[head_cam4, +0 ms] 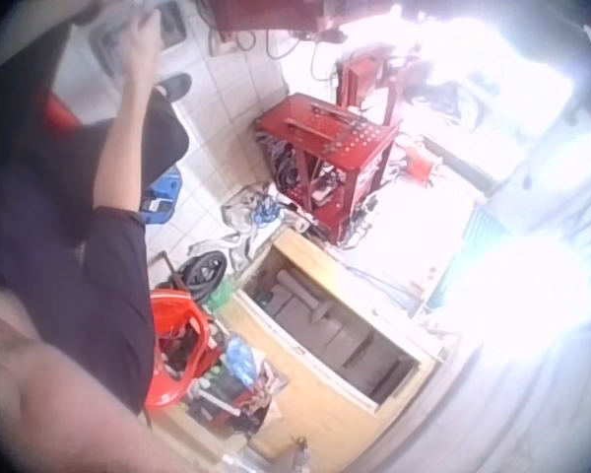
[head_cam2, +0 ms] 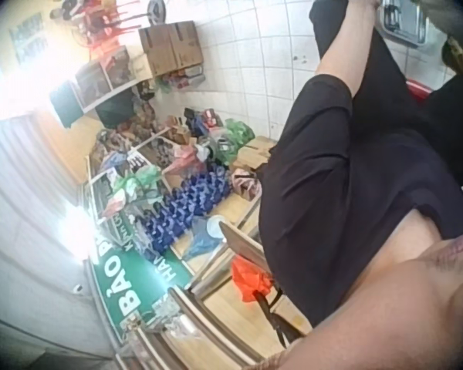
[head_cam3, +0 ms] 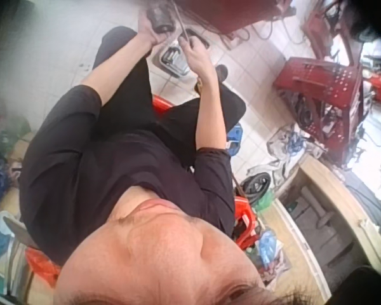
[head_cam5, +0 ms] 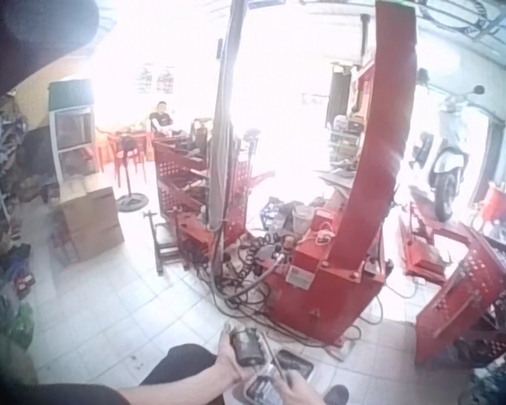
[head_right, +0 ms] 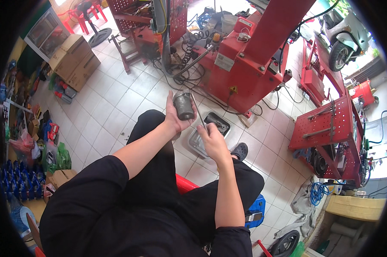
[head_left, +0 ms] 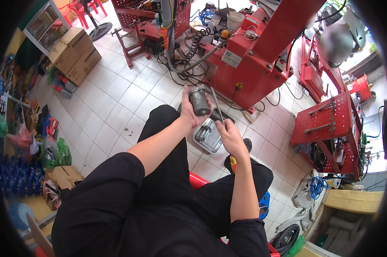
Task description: The person holds a cylindrical metal mechanical part and uses a screwdriver to pry and scrape at internal components. The person rotates the part to access different angles and continues the prying action with the tool.
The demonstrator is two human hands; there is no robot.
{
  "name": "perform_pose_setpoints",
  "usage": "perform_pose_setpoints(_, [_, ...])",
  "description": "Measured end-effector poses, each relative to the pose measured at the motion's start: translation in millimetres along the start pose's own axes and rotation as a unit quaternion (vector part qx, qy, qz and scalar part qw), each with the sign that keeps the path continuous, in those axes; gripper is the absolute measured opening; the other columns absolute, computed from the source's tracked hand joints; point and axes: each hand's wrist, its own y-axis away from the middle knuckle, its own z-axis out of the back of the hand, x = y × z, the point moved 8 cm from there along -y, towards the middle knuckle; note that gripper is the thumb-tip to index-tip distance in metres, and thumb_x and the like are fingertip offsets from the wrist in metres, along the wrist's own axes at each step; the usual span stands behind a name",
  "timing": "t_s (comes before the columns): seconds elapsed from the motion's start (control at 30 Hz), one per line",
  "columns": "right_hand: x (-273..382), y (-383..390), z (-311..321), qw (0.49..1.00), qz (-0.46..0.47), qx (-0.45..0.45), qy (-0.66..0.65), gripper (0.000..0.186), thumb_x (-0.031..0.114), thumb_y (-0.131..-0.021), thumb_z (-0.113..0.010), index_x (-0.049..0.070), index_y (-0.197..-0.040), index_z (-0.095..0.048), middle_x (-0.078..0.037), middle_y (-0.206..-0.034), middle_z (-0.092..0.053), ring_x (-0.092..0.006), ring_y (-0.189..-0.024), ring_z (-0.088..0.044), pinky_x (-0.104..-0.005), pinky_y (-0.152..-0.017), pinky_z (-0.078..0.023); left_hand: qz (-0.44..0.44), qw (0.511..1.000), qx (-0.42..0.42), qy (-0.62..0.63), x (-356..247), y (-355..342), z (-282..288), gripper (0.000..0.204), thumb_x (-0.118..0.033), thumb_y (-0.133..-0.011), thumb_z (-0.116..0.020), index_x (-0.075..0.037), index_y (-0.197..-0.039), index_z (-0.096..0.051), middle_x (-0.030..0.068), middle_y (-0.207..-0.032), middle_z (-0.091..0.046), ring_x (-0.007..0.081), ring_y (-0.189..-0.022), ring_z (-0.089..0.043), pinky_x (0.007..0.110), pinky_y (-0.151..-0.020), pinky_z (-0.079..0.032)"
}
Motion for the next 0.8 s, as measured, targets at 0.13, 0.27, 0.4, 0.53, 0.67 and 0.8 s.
perform_pose_setpoints(0.13, [-15,-6,-20,0.993,-0.067,0.079,-0.051,0.033,0.038,-0.095,-0.045,0.006,-0.084,-0.045,0.001,-0.067,-0.045,-0.007,-0.046,-0.036,-0.0247,-0.043,-0.032,0.001,1.0,-0.004,-0.005,-3,-1,2,0.062,-0.07,-0.073,-0.052,-0.009,-0.086,-0.058,0.0051,-0.076,-0.059,0.0209,-0.068,-0.059,0.036,-0.064,-0.049])
perform_pose_setpoints(0.27, [-7,-3,-9,1.0,-0.014,0.009,0.025,0.032,0.034,-0.096,-0.041,0.002,-0.093,-0.044,-0.003,-0.067,-0.045,-0.0121,-0.055,-0.043,-0.0296,-0.052,-0.039,0.029,1.0,0.009,0.009,1,-2,-1,0.059,-0.066,-0.074,-0.053,-0.009,-0.088,-0.059,0.0042,-0.077,-0.06,0.0203,-0.068,-0.059,0.036,-0.065,-0.049])
perform_pose_setpoints(0.4, [4,5,-1,0.995,0.009,-0.01,0.097,0.03,0.027,-0.097,-0.039,-0.003,-0.1,-0.042,-0.016,-0.072,-0.052,-0.0274,-0.071,-0.053,-0.0397,-0.068,-0.042,0.027,0.999,0.022,0.001,2,-4,-3,0.058,-0.065,-0.073,-0.054,-0.009,-0.088,-0.059,0.0028,-0.077,-0.06,0.0197,-0.069,-0.059,0.035,-0.065,-0.049])
perform_pose_setpoints(0.53, [22,17,-5,0.991,-0.052,0.01,0.125,0.032,0.028,-0.095,-0.036,-0.002,-0.106,-0.041,-0.034,-0.096,-0.056,-0.0499,-0.096,-0.051,-0.0509,-0.081,-0.039,0.029,0.999,0.018,0.005,-2,-1,-1,0.057,-0.065,-0.072,-0.055,-0.01,-0.088,-0.059,0.0017,-0.077,-0.06,0.0194,-0.07,-0.059,0.034,-0.064,-0.048])
perform_pose_setpoints(0.67, [30,20,-6,0.984,-0.038,0.009,0.172,0.031,0.028,-0.094,-0.036,0.0,-0.103,-0.044,-0.032,-0.092,-0.058,-0.0489,-0.094,-0.052,-0.0524,-0.08,-0.039,0.017,1.0,0.002,-0.004,-3,-4,3,0.06,-0.066,-0.073,-0.054,-0.008,-0.091,-0.058,0.0025,-0.079,-0.06,0.0183,-0.071,-0.057,0.034,-0.065,-0.046])
perform_pose_setpoints(0.8, [29,20,-5,0.98,-0.034,0.006,0.197,0.031,0.029,-0.094,-0.036,0.001,-0.098,-0.048,-0.03,-0.09,-0.058,-0.0479,-0.092,-0.052,-0.0533,-0.078,-0.039,0.014,1.0,-0.008,-0.022,-1,-7,5,0.057,-0.066,-0.072,-0.054,-0.012,-0.086,-0.059,0.0032,-0.077,-0.061,0.0196,-0.068,-0.059,0.035,-0.062,-0.047])
